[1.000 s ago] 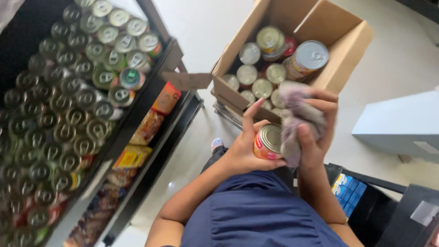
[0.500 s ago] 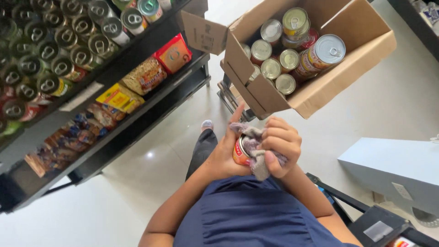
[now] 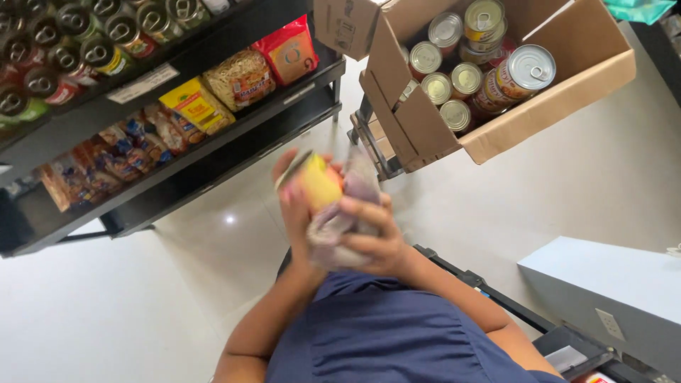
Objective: Wiping canned goods with a cloth and stocking them onto shelves.
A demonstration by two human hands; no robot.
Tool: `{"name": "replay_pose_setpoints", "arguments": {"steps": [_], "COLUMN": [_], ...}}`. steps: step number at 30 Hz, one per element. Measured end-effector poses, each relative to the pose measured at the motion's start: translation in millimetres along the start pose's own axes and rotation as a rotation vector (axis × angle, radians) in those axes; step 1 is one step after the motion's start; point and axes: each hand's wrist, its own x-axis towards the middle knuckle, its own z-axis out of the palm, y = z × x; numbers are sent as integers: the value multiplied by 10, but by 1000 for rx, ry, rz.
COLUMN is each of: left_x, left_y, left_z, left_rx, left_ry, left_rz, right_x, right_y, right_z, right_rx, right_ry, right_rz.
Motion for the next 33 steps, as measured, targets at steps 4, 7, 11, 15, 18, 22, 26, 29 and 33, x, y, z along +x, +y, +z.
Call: {"name": "replay_pose_setpoints", "arguments": {"steps": [4, 7, 11, 15, 18, 22, 26, 29, 33], "left_x": [26, -153, -361, -692, -753, -889, -1124, -1374, -1617], "left_y": [-215, -433, 16, 759, 1148, 1898, 2587, 2935, 3175], "left_z": [-476, -751, -767, -809, -1163, -1716, -2059, -2310, -2570], "left_rx": [-359, -193, 261, 771, 886, 791, 610, 908, 1303], "left_ry": [-26, -7, 107, 127, 187, 290, 347, 313, 407], "left_rz": [-562, -459, -78, 293, 518, 555, 644, 707, 799], "right_x": [55, 139, 499, 756, 828, 685, 349, 359, 261], "right_y": [133, 115, -225, -254, -445, -853, -821, -821, -715], "right_z": [39, 143, 453, 1068, 1558, 2331, 3060, 3533, 4174], "right_rx": [-375, -423, -91, 223, 239, 730, 926, 946, 1189], "right_ry": [-86, 19, 63, 66, -87, -312, -514, -686, -836], "right_rz": [-258, -374, 79, 496, 302, 417, 556, 628, 705]}}
